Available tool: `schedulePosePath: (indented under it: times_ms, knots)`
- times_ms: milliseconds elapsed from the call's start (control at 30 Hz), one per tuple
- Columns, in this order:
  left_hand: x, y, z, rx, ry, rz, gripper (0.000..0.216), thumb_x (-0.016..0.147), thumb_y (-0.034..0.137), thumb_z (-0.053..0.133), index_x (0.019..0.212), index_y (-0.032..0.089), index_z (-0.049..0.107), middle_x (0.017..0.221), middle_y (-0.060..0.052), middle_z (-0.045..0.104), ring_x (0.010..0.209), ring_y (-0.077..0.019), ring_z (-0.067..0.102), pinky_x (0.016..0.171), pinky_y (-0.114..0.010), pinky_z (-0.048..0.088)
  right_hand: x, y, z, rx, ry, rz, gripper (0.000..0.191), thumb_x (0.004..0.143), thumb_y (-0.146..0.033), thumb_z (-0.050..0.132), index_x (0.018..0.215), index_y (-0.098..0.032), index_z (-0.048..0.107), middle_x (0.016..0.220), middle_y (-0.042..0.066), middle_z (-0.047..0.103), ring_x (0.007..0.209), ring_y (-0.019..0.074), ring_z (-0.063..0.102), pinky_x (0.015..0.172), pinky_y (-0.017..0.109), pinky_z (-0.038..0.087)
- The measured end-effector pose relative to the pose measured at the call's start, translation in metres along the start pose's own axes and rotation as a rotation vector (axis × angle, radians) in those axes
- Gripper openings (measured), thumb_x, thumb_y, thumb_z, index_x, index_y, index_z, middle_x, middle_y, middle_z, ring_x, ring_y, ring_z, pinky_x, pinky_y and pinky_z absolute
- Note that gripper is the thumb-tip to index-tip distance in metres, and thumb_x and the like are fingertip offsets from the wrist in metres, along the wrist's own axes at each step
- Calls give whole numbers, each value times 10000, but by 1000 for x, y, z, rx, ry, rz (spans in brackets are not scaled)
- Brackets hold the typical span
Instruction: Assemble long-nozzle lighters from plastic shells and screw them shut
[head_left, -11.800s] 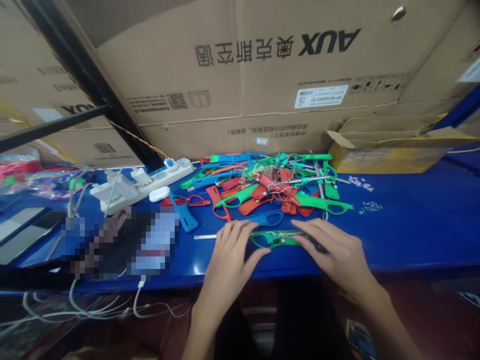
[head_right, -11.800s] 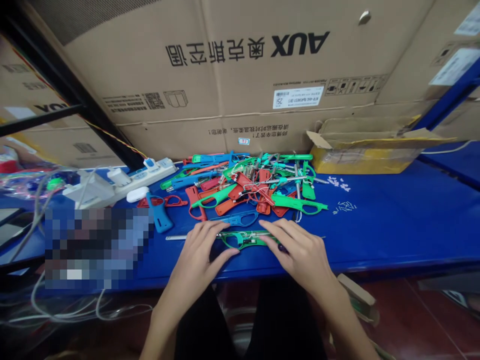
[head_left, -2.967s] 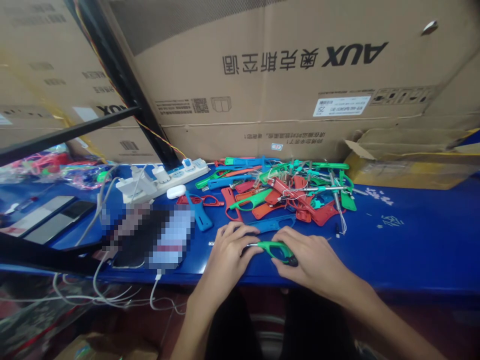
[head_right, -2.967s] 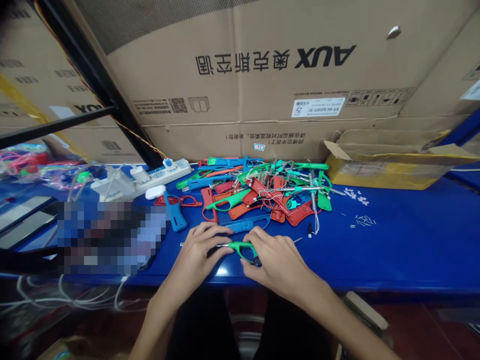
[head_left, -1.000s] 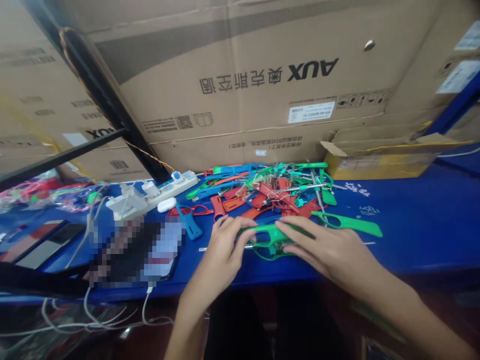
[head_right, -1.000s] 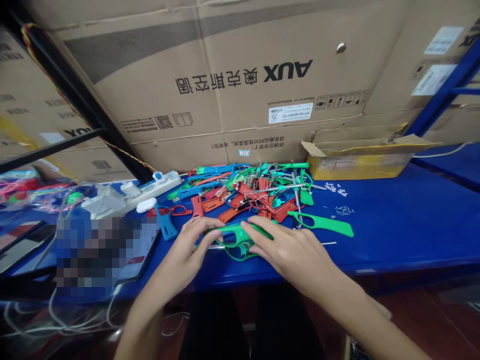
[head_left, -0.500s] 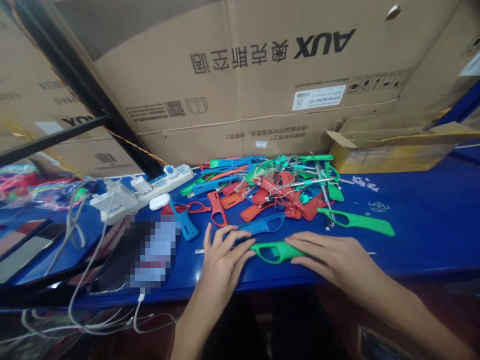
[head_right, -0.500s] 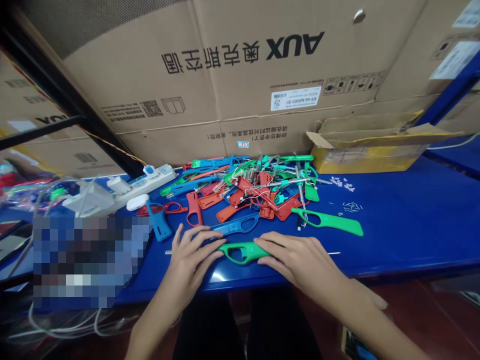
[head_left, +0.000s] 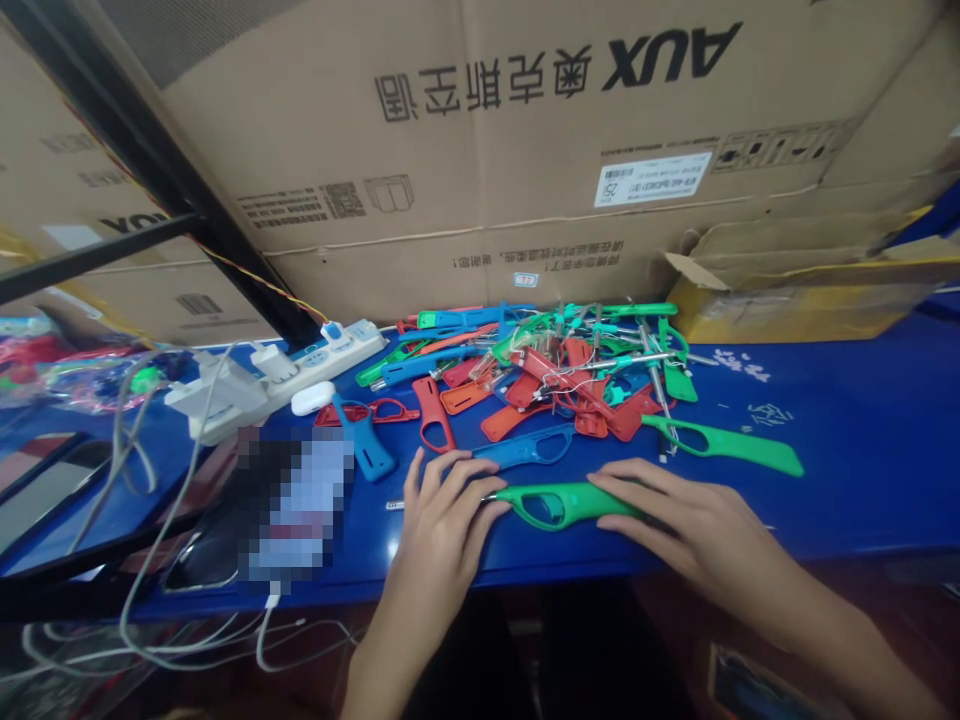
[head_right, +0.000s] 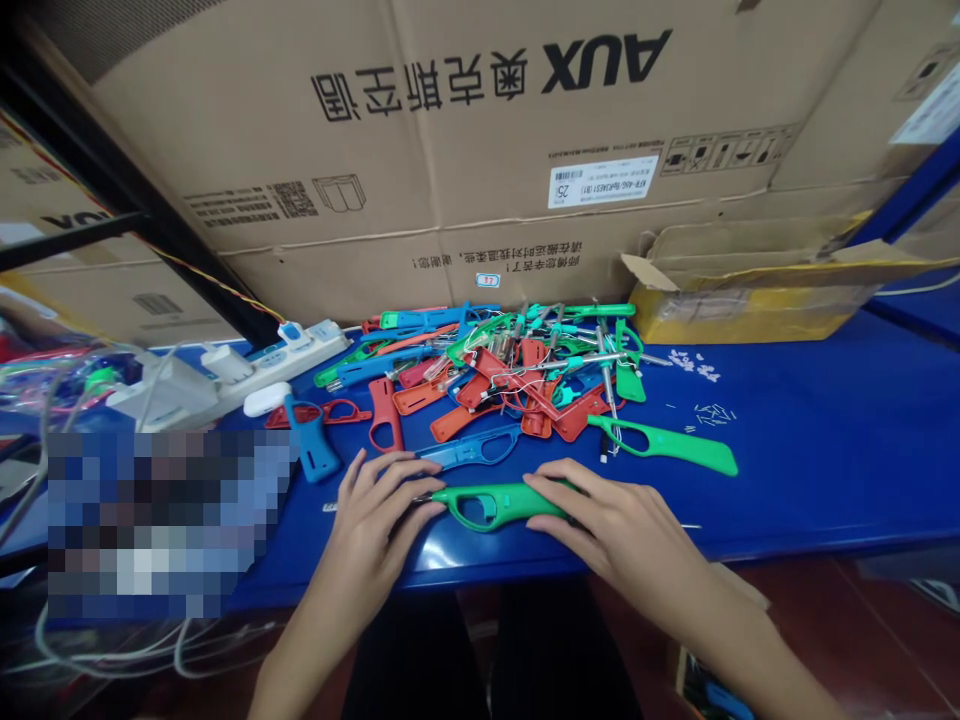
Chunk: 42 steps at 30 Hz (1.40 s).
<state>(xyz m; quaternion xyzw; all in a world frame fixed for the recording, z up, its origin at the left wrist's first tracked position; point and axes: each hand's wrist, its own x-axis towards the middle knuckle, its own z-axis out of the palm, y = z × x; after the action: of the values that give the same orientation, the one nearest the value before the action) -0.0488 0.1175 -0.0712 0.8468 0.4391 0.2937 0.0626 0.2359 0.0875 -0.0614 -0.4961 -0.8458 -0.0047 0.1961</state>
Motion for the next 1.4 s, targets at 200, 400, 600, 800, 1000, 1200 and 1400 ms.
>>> schedulePosePath:
  times_ms: [200,400,600,800,1000,1200,1400]
  knots:
    - [-1,-4,2,19,20,5,143,1010,247,583,1105,273,687,1196,-28,729,1218,-292,554,1151,-687,194,-1,0,3,23,-5,8,419,1065,-488,388,1275,-292,693,1274,16,721,998,197,764,777,316,639]
    - [-1,-4,1,9,17,28,163,1007,228,584,1116,279,694,1209,-21,732,1223,-291,564,1147,-694,214,0,-2,6,72,13,16,416,1069,-468,387,1259,-275,702,1247,30,724,931,174,772,752,281,635]
    - [0,-3,1,28,9,25,168,988,226,618,1107,289,720,1230,-11,729,1233,-294,561,1142,-679,245,-3,-3,6,151,4,53,357,1046,-467,467,1232,-274,703,1233,35,718,965,172,759,791,255,611]
    - [-1,8,-1,94,18,23,217,979,186,607,1137,273,728,1254,-24,725,1259,-303,558,1177,-667,227,0,-5,3,168,-68,106,340,1038,-480,482,1232,-292,689,1221,37,682,835,155,754,736,270,608]
    - [-4,12,1,115,51,0,160,990,207,597,1074,254,725,1286,-45,712,1282,-322,554,1177,-698,223,-4,-11,6,18,-4,74,354,1030,-326,463,1320,-253,653,1263,70,681,834,178,761,654,273,612]
    - [-3,14,3,159,98,61,177,1018,205,555,1091,232,714,1232,-47,738,1282,-301,565,1218,-694,118,-14,-15,2,-58,105,-10,332,1036,-237,424,1248,-198,676,1167,83,752,887,195,776,658,264,617]
    - [-1,23,-3,163,71,190,302,988,299,629,1273,208,664,1088,-48,763,1078,-261,626,1211,-663,173,-26,-9,-6,-70,102,-23,315,1059,-291,436,1261,-211,665,1149,67,782,991,212,771,770,290,628]
